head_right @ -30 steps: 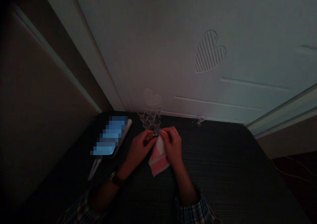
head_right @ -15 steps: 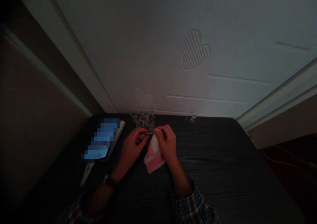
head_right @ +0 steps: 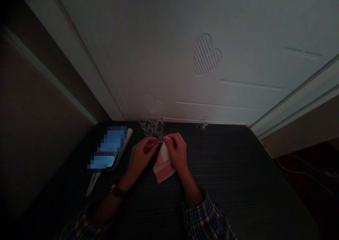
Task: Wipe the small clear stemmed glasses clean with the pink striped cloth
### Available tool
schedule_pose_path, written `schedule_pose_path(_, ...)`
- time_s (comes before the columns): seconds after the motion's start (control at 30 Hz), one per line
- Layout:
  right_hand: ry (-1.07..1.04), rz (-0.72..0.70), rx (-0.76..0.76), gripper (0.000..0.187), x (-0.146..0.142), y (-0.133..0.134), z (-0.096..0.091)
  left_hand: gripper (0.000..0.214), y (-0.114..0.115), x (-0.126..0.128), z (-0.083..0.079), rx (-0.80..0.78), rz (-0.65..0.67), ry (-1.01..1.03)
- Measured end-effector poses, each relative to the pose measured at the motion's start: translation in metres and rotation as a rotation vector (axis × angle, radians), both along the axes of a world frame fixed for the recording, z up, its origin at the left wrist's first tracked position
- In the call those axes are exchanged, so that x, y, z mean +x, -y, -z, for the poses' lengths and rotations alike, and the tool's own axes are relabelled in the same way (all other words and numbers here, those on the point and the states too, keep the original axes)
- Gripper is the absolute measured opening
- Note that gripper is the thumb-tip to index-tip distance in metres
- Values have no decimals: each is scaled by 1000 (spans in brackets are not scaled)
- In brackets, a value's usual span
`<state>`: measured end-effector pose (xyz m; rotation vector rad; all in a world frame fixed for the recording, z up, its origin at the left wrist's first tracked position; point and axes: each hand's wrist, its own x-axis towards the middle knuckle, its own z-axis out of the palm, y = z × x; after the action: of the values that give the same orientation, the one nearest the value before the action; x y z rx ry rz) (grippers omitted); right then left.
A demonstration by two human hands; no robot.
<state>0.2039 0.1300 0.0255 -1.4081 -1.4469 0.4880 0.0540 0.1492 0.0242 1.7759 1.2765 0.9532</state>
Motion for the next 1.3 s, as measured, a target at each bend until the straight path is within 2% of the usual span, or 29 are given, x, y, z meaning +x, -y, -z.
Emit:
schedule_pose_path(0.33, -114, -57, -44, 21, 1, 2, 1, 27, -7, -1, -1, -244, 33, 433)
schedule_pose_path(0.5, -216, -48, -56, 22, 2, 0, 4, 28, -5, -4, 0, -325, 129, 557)
schedule_pose_path(0.77, -352, -8, -70, 23, 7, -4, 9, 23, -4, -2, -2, -404, 267, 566)
schedule_pose_path(0.97, -388, -6, -75, 22, 7, -3, 9, 25, -5, -3, -3, -403, 284, 570)
schedule_pose_path(1.3, -397, 3, -72, 22, 9, -3, 8, 21, -5, 1, 1, -350, 240, 497)
